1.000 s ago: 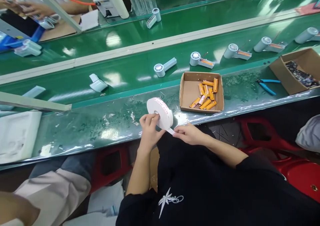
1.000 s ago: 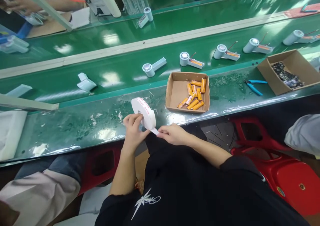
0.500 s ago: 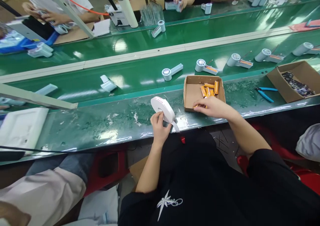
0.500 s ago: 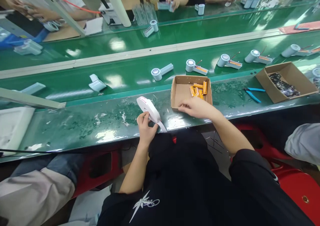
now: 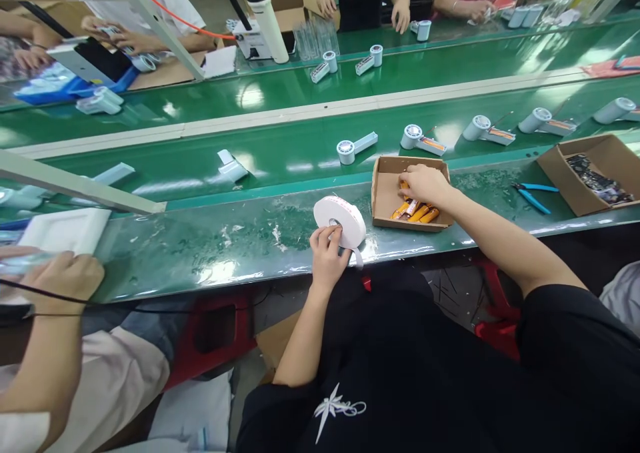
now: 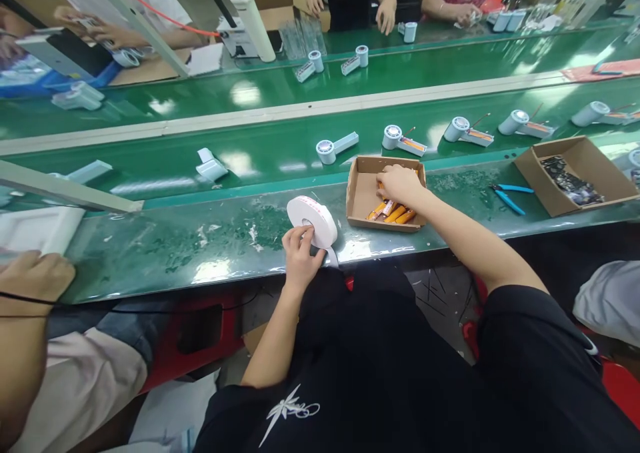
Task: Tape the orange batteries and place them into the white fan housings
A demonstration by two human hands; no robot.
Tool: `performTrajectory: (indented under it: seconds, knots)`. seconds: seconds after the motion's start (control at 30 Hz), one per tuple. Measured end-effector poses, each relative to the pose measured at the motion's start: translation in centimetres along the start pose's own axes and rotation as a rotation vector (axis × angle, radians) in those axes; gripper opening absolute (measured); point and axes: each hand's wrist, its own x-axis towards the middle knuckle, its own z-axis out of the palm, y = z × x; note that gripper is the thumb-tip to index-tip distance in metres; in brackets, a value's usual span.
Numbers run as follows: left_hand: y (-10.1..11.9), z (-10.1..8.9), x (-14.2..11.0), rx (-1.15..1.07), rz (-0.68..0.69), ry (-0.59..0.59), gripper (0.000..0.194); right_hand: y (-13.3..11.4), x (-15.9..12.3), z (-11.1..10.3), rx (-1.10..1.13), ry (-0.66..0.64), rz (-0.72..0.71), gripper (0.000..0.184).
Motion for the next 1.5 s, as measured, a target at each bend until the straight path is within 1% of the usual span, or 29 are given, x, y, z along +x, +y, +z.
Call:
performTrajectory:
  seconds: [0.1, 0.17, 0.2, 0.27, 0.33, 0.4, 0.43, 0.47, 0.5, 0.57, 0.67, 0.77, 0.83, 0.9, 0.97, 1.03, 1.17, 1.23, 1.27, 1.4, 1.43, 1.47, 1.5]
  knots:
    - [0.0, 0.1, 0.0, 0.010, -0.045, -0.046, 0.046, -0.5, 0.3, 0.3, -0.012, -0.001, 0.108, 0.055]
    - [0.0, 0.1, 0.1, 0.005, -0.064, -0.068, 0.046, -0.6, 0.6, 0.2, 0.025, 0.014, 0.127, 0.056]
    - [0.0, 0.0, 0.2, 0.001, -0.064, -0.070, 0.046, -0.6, 0.7, 0.2, 0.085, 0.020, 0.116, 0.056]
    - [0.0, -0.4, 0.2, -0.005, -0.051, -0.055, 0.044, -0.5, 0.3, 0.0, 0.295, 0.039, 0.074, 0.058]
    - [0.3, -1.3, 0.1, 0.000, -0.029, -0.042, 0.044, -0.7, -1.1, -0.3, 0.574, 0.132, -0.002, 0.053]
    - [0.7, -2.5, -0.2, 0.018, -0.020, -0.061, 0.047, -1.3, -3.6, -0.5, 0.844, 0.274, -0.099, 0.042]
    - [1.0, -3.1, -0.5, 0.029, -0.023, -0.080, 0.048, -1.9, -5.0, -0.6, 0.962, 0.323, -0.142, 0.040]
    - [1.4, -3.7, -0.7, 0.038, -0.028, -0.101, 0.049, -2.6, -6.4, -0.7, 1.066, 0.339, -0.174, 0.042]
    - [1.7, -4.3, -0.9, 0.043, -0.032, -0.121, 0.049, -3.3, -7.8, -0.7, 1.148, 0.326, -0.193, 0.046]
    - [2.4, -5.2, -1.3, 0.040, -0.026, -0.151, 0.051, -4.8, -10.0, -0.5, 1.241, 0.281, -0.208, 0.054]
    - [3.0, -6.0, -1.7, 0.040, 0.006, -0.176, 0.055, -6.5, -11.5, 0.5, 1.275, 0.281, -0.209, 0.058]
    - [3.3, -6.4, -2.1, 0.058, 0.032, -0.182, 0.053, -7.3, -11.5, 1.5, 1.268, 0.271, -0.199, 0.057]
    - [3.3, -6.5, -2.3, 0.069, 0.019, -0.216, 0.050, -7.5, -11.3, 2.0, 1.267, 0.209, -0.197, 0.050]
    - [3.1, -6.5, -2.5, 0.056, -0.029, -0.273, 0.049, -7.7, -11.1, 2.3, 1.292, 0.140, -0.191, 0.041]
    - [2.7, -6.3, -2.6, 0.014, -0.082, -0.327, 0.050, -8.0, -10.9, 2.7, 1.336, 0.086, -0.178, 0.036]
    - [2.0, -6.1, -2.7, -0.025, -0.106, -0.360, 0.050, -8.0, -10.7, 3.0, 1.383, 0.053, -0.164, 0.034]
    - [0.8, -6.1, -2.8, -0.020, -0.072, -0.396, 0.042, -7.8, -10.8, 3.1, 1.475, -0.018, -0.148, 0.035]
    - [1.2, -6.0, -2.8, 0.011, -0.051, -0.359, 0.040, -8.0, -10.9, 3.0, 1.542, -0.001, -0.128, 0.037]
    - [1.8, -5.8, -2.8, 0.034, -0.044, -0.310, 0.040, -8.4, -11.0, 3.0, 1.585, 0.049, -0.100, 0.041]
    - [5.9, -4.7, -2.3, 0.155, -0.057, -0.045, 0.045, -11.0, -11.0, 3.9, 1.767, 0.391, 0.110, 0.063]
    - [6.9, -4.5, -2.2, 0.174, -0.065, -0.007, 0.047, -11.6, -11.0, 4.3, 1.801, 0.454, 0.153, 0.067]
    - [7.7, -4.5, -2.1, 0.178, -0.066, 0.006, 0.047, -11.8, -10.9, 4.6, 1.821, 0.490, 0.176, 0.070]
    - [8.3, -4.7, -2.1, 0.162, -0.056, -0.010, 0.047, -11.7, -10.8, 4.9, 1.822, 0.502, 0.181, 0.072]
